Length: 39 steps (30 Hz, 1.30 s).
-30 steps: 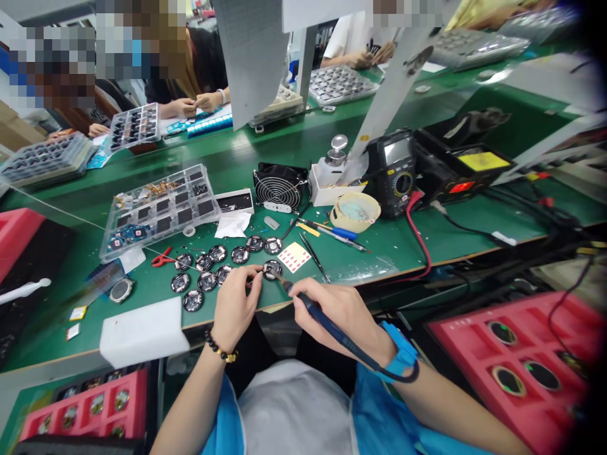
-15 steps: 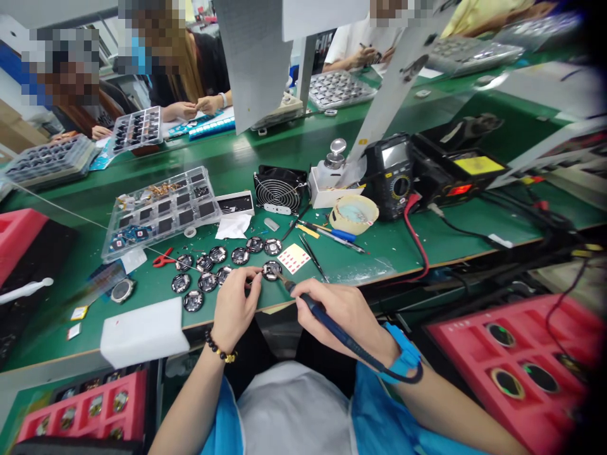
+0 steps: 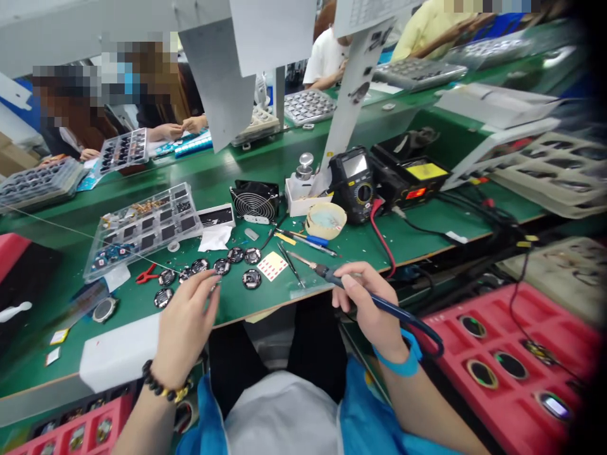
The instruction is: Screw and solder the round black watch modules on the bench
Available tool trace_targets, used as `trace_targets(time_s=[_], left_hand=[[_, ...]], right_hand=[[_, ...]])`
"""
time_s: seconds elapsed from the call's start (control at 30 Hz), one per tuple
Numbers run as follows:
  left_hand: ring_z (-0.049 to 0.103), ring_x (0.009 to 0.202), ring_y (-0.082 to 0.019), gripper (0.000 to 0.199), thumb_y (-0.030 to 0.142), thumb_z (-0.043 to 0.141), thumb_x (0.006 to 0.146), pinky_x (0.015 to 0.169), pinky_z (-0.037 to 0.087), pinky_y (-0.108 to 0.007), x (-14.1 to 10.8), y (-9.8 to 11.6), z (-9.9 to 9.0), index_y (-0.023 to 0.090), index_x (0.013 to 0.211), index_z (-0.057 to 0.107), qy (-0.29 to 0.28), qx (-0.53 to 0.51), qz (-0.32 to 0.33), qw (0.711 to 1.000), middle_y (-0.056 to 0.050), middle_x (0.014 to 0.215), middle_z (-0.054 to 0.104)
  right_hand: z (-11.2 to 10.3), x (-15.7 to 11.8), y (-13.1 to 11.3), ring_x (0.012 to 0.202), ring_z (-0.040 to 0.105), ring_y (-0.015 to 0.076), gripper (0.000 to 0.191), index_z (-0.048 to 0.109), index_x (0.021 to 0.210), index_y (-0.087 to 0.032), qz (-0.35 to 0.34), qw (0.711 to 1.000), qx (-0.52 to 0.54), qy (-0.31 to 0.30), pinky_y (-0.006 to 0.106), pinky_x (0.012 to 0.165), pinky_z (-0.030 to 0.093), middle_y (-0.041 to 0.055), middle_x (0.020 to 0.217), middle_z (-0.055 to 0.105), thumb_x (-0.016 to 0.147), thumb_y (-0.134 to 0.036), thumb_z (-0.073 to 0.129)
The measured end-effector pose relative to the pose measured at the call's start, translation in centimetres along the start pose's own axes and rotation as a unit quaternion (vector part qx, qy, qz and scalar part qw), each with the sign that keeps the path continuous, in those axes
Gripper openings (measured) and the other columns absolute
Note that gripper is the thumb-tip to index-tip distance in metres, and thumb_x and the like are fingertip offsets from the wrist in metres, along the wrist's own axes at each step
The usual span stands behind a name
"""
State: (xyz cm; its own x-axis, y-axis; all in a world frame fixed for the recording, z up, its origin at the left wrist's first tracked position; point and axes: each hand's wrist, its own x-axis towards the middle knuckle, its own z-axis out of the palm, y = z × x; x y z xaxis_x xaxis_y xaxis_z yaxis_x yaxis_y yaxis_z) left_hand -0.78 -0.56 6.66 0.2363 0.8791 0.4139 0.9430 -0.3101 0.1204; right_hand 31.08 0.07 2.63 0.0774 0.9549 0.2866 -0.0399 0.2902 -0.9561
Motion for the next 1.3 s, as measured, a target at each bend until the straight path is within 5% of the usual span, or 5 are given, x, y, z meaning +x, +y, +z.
trace_targets(time_s=[0.17, 0.4, 0.63, 0.8, 1.3], left_hand=[[0.066, 0.111, -0.023, 0.025, 0.013, 0.051, 0.103, 0.092, 0.058, -0.035, 6.6, 4.9, 4.1, 0.018, 0.124, 0.064, -0.107, 0.01, 0.267, 0.957, -0.008, 0.13, 0.069], [0.067, 0.099, -0.023, 0.017, 0.013, 0.053, 0.102, 0.08, 0.056, -0.031, 11.7, 7.8, 7.7, 0.019, 0.096, 0.067, -0.178, 0.018, 0.357, 0.917, -0.01, 0.106, 0.072], [0.073, 0.105, -0.019, 0.022, 0.024, 0.053, 0.105, 0.095, 0.059, -0.032, 6.6, 4.1, 3.0, 0.024, 0.123, 0.065, -0.005, -0.192, 0.081, 0.978, -0.006, 0.119, 0.075], [0.075, 0.095, -0.019, 0.019, 0.036, 0.063, 0.101, 0.086, 0.061, -0.03, -0.6, 0.6, -0.1, 0.023, 0.114, 0.069, 0.034, -0.254, -0.148, 0.955, -0.006, 0.116, 0.076], [0.075, 0.104, -0.02, 0.023, 0.043, 0.064, 0.1, 0.093, 0.064, -0.034, -3.9, -0.9, 2.1, 0.026, 0.112, 0.075, -0.035, -0.286, -0.22, 0.932, -0.004, 0.116, 0.076]], right_hand=[[-1.3, 0.3, -0.3, 0.049, 0.057, 0.0145, 0.014, 0.065, 0.1, -0.022, -0.019, 0.999, 0.02, 0.042, 0.027, 0.055, 0.047, -0.0066, 0.051, 0.05, 0.105, -0.033, 0.059], [-3.0, -0.4, -0.5, 0.049, 0.056, 0.0155, 0.012, 0.065, 0.1, -0.022, -0.029, 0.996, 0.043, 0.068, 0.028, 0.053, 0.048, -0.006, 0.052, 0.05, 0.104, -0.031, 0.058], [-2.9, -0.3, -0.7, 0.049, 0.055, 0.0155, 0.013, 0.065, 0.101, -0.021, -0.054, 0.989, 0.117, 0.07, 0.03, 0.053, 0.046, -0.0052, 0.053, 0.051, 0.105, -0.027, 0.055], [-1.5, 0.4, 0.4, 0.053, 0.058, 0.0165, 0.013, 0.065, 0.105, -0.021, -0.028, 0.985, 0.17, 0.012, 0.03, 0.056, 0.048, -0.0046, 0.054, 0.053, 0.106, -0.028, 0.053], [2.5, 0.3, 1.3, 0.054, 0.059, 0.0165, 0.016, 0.062, 0.106, -0.021, 0.022, 0.988, 0.143, -0.059, 0.031, 0.058, 0.053, -0.0055, 0.055, 0.053, 0.107, -0.036, 0.057]])
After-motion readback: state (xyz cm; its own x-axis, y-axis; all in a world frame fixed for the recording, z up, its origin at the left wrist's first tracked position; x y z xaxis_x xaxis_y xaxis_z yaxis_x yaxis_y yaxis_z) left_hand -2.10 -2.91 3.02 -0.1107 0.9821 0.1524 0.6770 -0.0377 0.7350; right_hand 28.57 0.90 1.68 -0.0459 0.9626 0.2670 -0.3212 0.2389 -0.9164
